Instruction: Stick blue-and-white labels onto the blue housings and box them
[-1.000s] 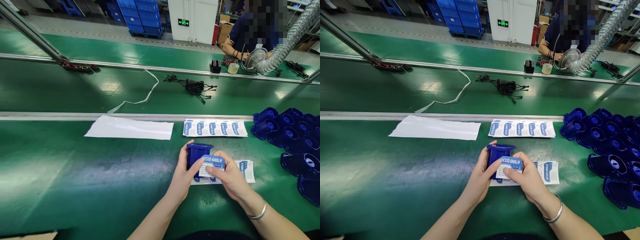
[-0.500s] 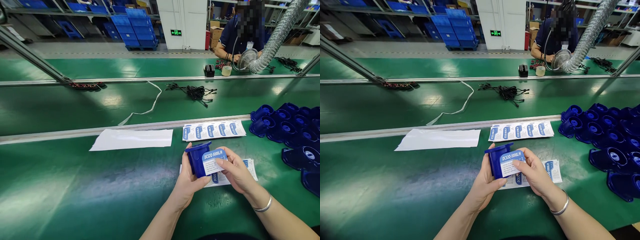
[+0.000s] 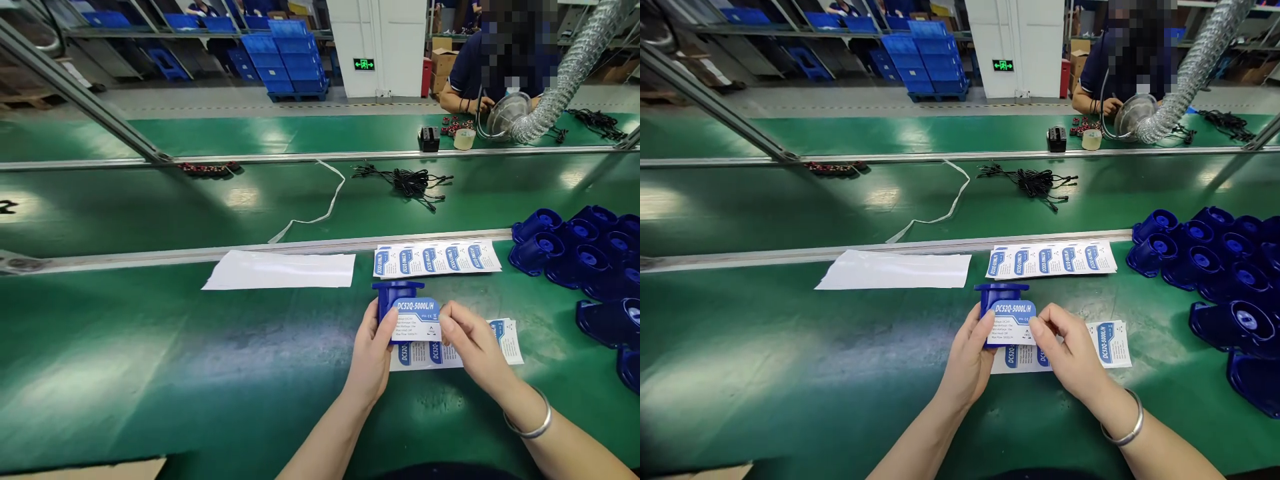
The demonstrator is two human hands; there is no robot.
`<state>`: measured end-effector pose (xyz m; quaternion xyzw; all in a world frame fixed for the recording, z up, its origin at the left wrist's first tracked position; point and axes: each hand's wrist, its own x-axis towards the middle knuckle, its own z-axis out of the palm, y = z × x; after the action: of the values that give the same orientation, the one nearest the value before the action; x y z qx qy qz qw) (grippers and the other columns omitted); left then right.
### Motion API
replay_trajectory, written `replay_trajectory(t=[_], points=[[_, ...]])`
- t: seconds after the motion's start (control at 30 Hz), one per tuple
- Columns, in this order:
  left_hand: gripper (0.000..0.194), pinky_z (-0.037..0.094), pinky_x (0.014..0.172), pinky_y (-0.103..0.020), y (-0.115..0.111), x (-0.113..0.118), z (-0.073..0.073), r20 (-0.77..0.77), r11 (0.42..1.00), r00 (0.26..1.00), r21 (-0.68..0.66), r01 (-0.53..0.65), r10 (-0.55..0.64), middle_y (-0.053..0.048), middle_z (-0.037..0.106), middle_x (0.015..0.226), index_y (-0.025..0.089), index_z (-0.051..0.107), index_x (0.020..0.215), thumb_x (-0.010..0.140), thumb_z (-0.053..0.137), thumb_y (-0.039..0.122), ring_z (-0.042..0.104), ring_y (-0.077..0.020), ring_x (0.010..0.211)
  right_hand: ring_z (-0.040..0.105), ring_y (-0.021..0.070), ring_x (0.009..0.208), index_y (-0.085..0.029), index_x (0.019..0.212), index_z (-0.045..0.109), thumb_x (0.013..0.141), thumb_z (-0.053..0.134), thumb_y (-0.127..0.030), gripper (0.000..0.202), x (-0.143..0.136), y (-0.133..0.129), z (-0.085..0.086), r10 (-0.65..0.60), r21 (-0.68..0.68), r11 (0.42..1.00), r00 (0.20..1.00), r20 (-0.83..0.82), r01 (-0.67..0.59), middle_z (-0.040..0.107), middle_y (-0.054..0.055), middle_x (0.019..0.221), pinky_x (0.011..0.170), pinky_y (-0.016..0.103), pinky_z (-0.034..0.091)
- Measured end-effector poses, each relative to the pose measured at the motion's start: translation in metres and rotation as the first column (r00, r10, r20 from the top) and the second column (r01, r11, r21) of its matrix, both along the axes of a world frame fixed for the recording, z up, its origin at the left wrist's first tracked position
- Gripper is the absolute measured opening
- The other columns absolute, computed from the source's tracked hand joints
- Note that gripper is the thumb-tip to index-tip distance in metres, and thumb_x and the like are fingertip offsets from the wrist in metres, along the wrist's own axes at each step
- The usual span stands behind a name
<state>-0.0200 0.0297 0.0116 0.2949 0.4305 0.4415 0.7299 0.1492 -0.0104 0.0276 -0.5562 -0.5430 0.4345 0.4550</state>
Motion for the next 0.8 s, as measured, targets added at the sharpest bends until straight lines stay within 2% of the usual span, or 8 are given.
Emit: replay_trajectory(t=[0.27,0.5,0.8], points=[[0.05,0.055,0.092,-0.039,-0.002,0.002,0.0,-0.052,0.999,0.998,0.036,-0.023,0.025,-0.011,0.072,0.115,0.02,0.062,0.122,0.084,0.074,0.049,0.065,-0.0314,0.113,0.037,0.0147,0.058,-0.022,0.066,0.039,0.101,0.048,-0.054,0.048,-0.013,-0.004,-0.005,-0.105,-0.007,0.994,0.992,0.07,0.106,0.039,-0.003,0.062,0.056,0.03,0.027],[0.049,0.056,0.088,-0.037,-0.004,0.009,0.004,0.11,0.996,0.992,-0.06,-0.059,0.066,-0.009,0.076,0.103,0.017,0.069,0.115,0.078,0.08,0.047,0.07,-0.0286,0.101,0.034,0.0142,0.057,-0.022,0.064,0.034,0.102,0.048,-0.049,0.048,-0.019,-0.003,-0.003,-0.178,0.131,0.978,0.976,0.129,0.161,0.036,-0.003,0.062,0.056,0.03,0.025],[0.046,0.055,0.088,-0.036,-0.003,0.01,0.005,0.22,0.991,0.971,-0.116,-0.073,0.097,-0.011,0.075,0.104,0.013,0.07,0.11,0.078,0.081,0.044,0.07,-0.0287,0.102,0.034,0.014,0.058,-0.022,0.065,0.032,0.104,0.046,-0.043,0.046,-0.02,0.0,-0.01,-0.162,0.161,0.978,0.968,0.193,0.132,0.036,-0.003,0.062,0.057,0.03,0.026]])
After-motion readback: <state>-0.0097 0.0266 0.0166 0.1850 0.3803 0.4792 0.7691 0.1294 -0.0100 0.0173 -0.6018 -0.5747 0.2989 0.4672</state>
